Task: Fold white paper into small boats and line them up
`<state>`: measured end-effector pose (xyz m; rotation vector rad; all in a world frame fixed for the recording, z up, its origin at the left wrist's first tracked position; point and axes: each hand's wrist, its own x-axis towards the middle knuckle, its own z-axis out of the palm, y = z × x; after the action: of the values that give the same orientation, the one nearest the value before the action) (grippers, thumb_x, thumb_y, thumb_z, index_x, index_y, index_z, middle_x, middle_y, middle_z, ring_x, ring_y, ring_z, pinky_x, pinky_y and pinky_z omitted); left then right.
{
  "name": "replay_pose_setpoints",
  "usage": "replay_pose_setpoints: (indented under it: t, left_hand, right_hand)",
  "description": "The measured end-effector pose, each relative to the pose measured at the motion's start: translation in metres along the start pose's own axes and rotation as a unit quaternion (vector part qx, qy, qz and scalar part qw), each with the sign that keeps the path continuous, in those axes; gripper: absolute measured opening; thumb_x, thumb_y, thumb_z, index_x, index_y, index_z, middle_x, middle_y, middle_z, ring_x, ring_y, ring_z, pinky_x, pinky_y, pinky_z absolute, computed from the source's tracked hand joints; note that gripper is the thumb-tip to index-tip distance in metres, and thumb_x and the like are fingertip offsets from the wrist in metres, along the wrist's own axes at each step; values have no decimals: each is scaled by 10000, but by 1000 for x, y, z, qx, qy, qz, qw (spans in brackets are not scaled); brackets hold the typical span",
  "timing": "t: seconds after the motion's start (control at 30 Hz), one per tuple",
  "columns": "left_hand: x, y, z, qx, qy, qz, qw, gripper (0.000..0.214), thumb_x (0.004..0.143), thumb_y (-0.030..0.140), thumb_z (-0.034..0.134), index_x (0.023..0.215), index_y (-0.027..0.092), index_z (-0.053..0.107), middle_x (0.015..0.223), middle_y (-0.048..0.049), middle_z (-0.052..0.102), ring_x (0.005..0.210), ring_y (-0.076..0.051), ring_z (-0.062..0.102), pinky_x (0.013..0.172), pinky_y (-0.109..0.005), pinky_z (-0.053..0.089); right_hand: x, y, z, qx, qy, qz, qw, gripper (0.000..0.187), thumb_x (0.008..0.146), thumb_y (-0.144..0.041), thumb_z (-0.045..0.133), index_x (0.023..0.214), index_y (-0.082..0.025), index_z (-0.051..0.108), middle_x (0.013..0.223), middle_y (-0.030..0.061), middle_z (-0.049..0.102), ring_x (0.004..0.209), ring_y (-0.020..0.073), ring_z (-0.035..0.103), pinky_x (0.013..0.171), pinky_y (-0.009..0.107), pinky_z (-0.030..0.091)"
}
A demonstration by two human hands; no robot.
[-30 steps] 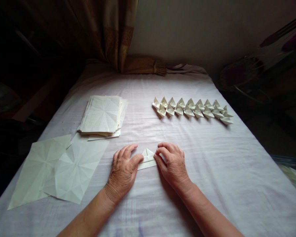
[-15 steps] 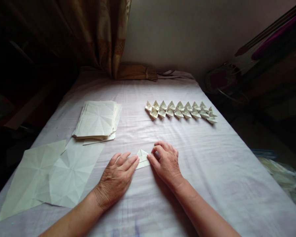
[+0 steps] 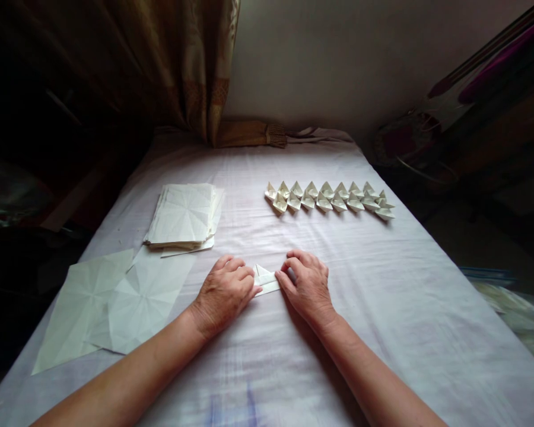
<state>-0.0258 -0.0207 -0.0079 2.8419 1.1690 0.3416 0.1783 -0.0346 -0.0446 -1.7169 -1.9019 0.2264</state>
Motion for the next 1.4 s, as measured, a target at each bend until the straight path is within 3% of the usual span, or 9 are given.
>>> replay_pose_setpoints:
  t: [0.2, 0.43, 0.57, 0.8, 1.03, 1.13, 1.27, 1.33, 1.4]
  left_hand:
    - [19, 10, 12, -27, -16, -129, 991, 212, 867, 377, 640, 764, 192, 631, 915, -53, 630, 883, -224, 539, 860, -401, 392]
    - [5, 2, 4, -53, -40, -169, 983, 126, 837, 285, 659, 907, 210, 585, 983, -38, 616, 975, -230, 529, 904, -397, 364]
    - [15, 2, -4, -48, -74, -155, 984, 312, 806, 272, 683, 1102, 245, 589, 1060, -50, 619, 1050, -254, 533, 933, -412, 359]
    - [46, 2, -20, -36, -138, -118, 983, 153, 714, 198, 672, 857, 213, 619, 935, -56, 660, 902, -256, 601, 807, -354, 415]
    - [42, 2, -21, -156, -147, -191, 958, 73, 727, 189, 583, 776, 222, 627, 689, 11, 652, 671, -181, 591, 627, -262, 384]
    - [39, 6, -13, -359, -85, -281, 886, 53, 712, 242, 593, 697, 198, 568, 641, 32, 590, 624, -146, 545, 573, -231, 362]
    - [39, 19, 3, -632, 11, -346, 694, 304, 674, 406, 714, 785, 179, 546, 685, 34, 579, 624, -119, 536, 604, -221, 396]
    - [39, 25, 10, -665, 40, -349, 659, 364, 663, 441, 757, 804, 171, 558, 716, 21, 603, 670, -126, 558, 663, -234, 419]
    - [37, 28, 13, -662, 49, -338, 667, 358, 695, 462, 745, 796, 170, 564, 742, 5, 624, 724, -146, 584, 714, -258, 444]
  right_hand:
    - [0, 0, -1, 3, -1, 0, 1000, 80, 849, -272, 640, 792, -224, 610, 1128, 55, 642, 1043, 240, 548, 910, 410, 328]
    - [0, -1, -2, 18, 10, -3, 1000, 86, 852, -256, 621, 773, -224, 609, 1105, 62, 646, 1034, 244, 548, 923, 422, 331]
    - [0, 0, -1, 20, 7, -6, 1000, 77, 855, -258, 619, 787, -224, 616, 1108, 63, 646, 1034, 242, 548, 925, 422, 332]
    - [-2, 4, -1, 49, 13, -30, 998, 79, 873, -240, 577, 916, -223, 641, 1127, 74, 660, 1074, 240, 562, 942, 417, 345]
    - [-3, 13, 2, 102, 28, -54, 993, 212, 840, -321, 628, 1026, -222, 642, 1122, 88, 683, 1129, 266, 579, 979, 444, 384]
    - [-2, 13, 2, 168, 43, -32, 984, 386, 819, -347, 649, 1177, -221, 577, 1127, 97, 688, 1065, 258, 628, 922, 428, 461]
    - [-3, 2, -1, 290, -2, 5, 957, 359, 812, -349, 649, 1146, -224, 600, 1041, 62, 721, 915, 222, 685, 792, 341, 534]
    - [-4, -4, -3, 340, -45, 22, 939, 205, 831, -318, 622, 1011, -223, 655, 897, 22, 736, 781, 193, 689, 719, 298, 535]
    - [-3, -8, -5, 346, -49, 29, 937, 119, 860, -280, 574, 887, -223, 675, 757, -7, 718, 647, 161, 657, 621, 261, 507]
